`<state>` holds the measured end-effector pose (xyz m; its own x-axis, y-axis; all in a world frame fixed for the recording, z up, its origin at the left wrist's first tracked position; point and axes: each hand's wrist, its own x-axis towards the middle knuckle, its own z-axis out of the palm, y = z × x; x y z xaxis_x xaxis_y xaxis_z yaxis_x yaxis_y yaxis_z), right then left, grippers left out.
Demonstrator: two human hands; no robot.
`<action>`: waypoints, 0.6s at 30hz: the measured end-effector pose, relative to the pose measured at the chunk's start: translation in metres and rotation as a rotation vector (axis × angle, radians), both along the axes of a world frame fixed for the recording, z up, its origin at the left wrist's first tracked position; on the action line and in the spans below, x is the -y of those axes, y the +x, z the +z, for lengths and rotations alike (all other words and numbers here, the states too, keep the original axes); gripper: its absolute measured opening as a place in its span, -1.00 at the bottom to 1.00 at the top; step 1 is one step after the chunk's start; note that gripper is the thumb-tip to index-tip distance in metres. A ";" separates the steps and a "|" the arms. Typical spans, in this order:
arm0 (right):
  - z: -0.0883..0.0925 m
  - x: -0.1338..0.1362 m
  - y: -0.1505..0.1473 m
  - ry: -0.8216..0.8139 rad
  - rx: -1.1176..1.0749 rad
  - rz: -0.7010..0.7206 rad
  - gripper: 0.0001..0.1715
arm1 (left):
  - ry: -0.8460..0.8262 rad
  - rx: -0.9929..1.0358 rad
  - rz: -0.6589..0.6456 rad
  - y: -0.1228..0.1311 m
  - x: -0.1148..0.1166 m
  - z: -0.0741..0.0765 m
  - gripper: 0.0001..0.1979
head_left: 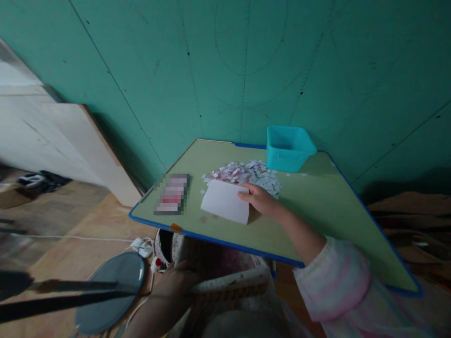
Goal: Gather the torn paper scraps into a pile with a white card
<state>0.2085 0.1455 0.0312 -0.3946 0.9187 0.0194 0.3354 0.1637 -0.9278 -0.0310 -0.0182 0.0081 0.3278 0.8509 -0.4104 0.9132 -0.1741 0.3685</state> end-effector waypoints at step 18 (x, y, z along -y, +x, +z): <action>0.013 0.035 -0.014 0.543 0.112 0.249 -0.66 | 0.044 0.082 0.003 0.005 0.004 0.000 -0.71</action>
<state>0.1947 0.1106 0.0445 -0.6232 0.6689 0.4051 0.3173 0.6898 -0.6508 -0.0262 -0.0221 0.0084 0.3559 0.8685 -0.3449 0.8808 -0.1885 0.4343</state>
